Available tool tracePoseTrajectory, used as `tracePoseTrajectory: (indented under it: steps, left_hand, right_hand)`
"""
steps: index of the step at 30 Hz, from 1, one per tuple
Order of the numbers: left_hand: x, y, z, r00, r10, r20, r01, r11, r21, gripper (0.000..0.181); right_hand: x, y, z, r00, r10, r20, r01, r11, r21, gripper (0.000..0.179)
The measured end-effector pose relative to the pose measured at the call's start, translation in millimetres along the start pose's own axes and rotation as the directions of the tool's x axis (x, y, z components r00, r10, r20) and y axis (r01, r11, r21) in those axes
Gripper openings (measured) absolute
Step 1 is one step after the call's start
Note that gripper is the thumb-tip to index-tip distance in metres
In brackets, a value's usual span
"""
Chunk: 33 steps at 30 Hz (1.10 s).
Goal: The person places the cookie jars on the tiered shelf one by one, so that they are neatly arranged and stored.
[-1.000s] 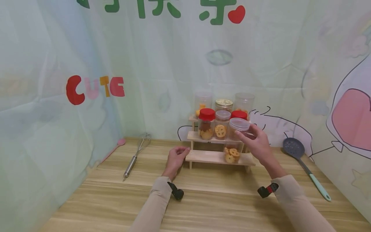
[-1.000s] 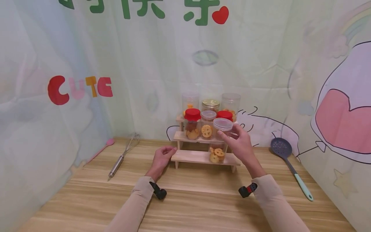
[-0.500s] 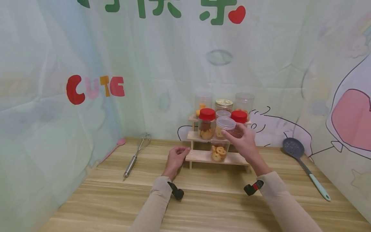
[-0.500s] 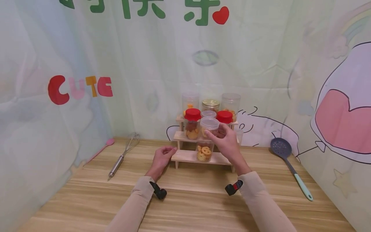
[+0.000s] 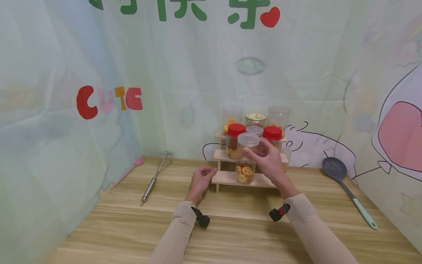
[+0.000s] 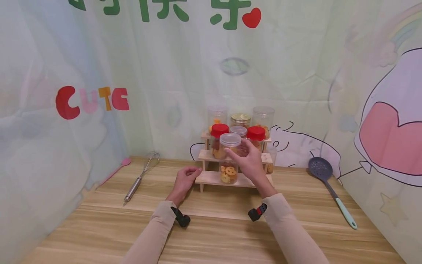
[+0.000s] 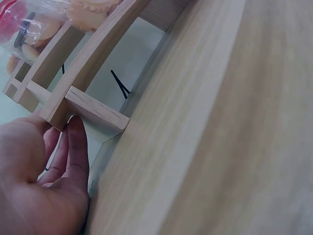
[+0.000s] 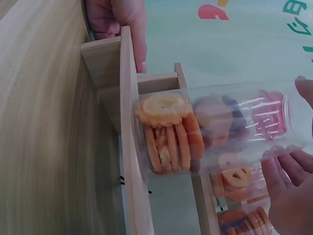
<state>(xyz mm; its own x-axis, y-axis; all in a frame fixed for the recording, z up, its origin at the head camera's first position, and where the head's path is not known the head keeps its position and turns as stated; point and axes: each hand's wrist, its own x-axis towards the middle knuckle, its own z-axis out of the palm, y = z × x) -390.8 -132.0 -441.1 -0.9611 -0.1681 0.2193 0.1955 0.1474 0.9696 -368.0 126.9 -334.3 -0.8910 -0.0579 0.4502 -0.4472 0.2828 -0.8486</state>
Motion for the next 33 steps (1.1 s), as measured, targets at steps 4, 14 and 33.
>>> tracePoseTrajectory:
  steps: [4,14,33]
  left_hand:
    - [0.0,1.0,1.5,1.000,-0.006,0.006,0.006,1.000,0.007,0.029]
    - [0.8,0.5,-0.7,1.000,-0.006,0.008,0.006,1.000,0.022,0.033]
    - [0.3,-1.2,-1.5,1.000,-0.008,0.009,0.008,1.000,0.029,0.033]
  right_hand:
    - [-0.2,-1,4,1.000,-0.013,-0.026,0.012,1.000,-0.018,0.078]
    - [-1.7,-3,12,0.998,-0.013,-0.057,0.011,1.000,-0.027,0.083]
    - [-9.9,19,-20,0.995,-0.101,-0.007,0.099,0.986,-0.134,0.075]
